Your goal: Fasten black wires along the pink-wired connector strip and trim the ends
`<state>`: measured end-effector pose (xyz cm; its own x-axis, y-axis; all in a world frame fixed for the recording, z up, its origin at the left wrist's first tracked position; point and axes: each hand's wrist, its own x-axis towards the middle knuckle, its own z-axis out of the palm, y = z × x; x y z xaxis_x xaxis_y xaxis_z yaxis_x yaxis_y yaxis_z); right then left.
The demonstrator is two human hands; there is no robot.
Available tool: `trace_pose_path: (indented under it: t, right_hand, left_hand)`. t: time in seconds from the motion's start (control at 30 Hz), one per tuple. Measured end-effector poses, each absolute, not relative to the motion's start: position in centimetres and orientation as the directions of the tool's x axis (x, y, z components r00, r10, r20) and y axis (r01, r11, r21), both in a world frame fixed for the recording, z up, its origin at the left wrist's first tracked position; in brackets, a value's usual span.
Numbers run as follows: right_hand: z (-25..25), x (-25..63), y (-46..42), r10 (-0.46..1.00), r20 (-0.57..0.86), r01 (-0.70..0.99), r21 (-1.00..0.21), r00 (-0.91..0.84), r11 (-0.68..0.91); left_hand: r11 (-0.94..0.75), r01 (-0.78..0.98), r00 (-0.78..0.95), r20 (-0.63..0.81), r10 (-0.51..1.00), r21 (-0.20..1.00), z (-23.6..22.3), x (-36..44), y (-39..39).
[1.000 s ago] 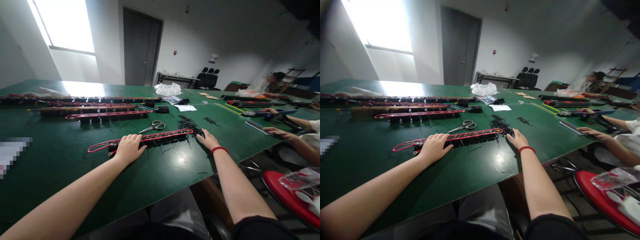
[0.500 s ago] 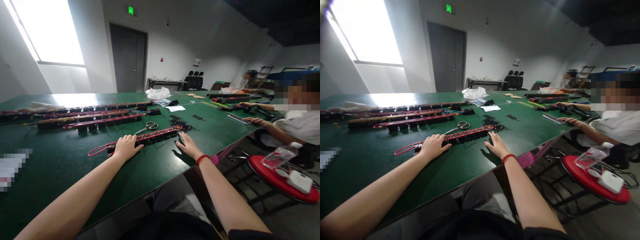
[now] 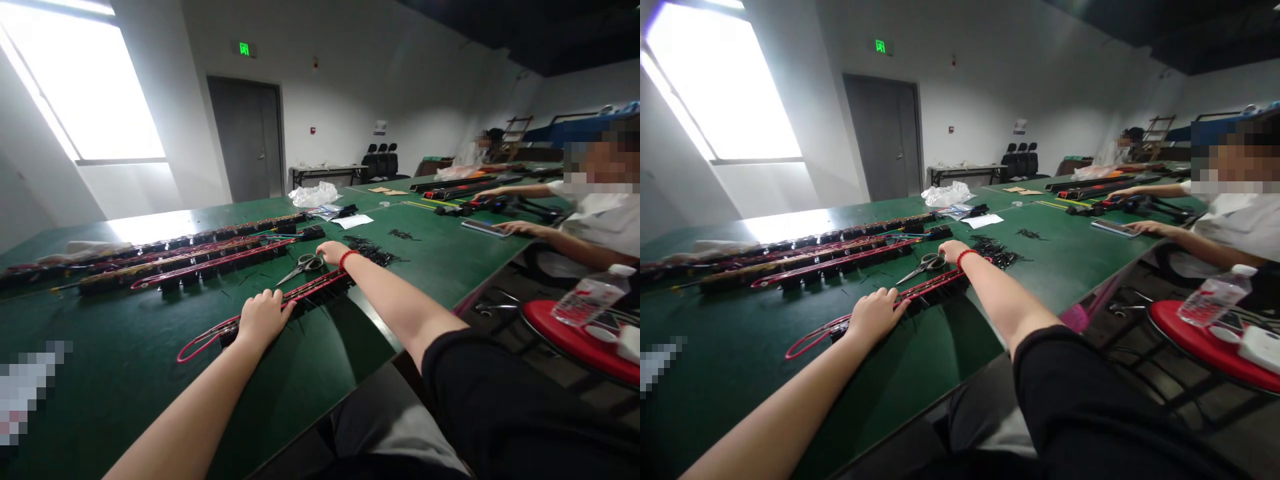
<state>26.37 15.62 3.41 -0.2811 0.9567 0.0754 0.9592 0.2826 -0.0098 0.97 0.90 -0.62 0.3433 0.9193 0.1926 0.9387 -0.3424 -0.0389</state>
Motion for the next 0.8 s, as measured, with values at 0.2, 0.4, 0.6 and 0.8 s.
trace_pose_path:
  t: [0.2,0.4,0.6,0.8]
  right_hand:
    - [2.5,22.7,18.7,0.912,-0.115,0.908,0.108,-0.394,0.405]
    - [3.4,22.4,17.5,0.902,-0.082,0.883,0.186,-0.424,0.431]
    - [6.0,27.8,15.0,0.97,0.023,0.95,0.207,-0.242,0.232]
    - [5.3,33.6,8.5,0.973,0.219,0.96,0.278,-0.075,0.011]
  left_hand:
    - [-0.363,0.931,0.365,0.181,0.913,-0.045,-0.7,1.0,1.1]
    - [-0.374,0.927,0.372,0.18,0.911,-0.021,-0.6,0.7,1.3]
    - [-0.392,0.92,0.386,0.177,0.905,-0.003,-0.5,-0.1,2.0]
    - [-0.41,0.912,0.403,0.193,0.894,-0.008,-0.7,-0.2,2.0]
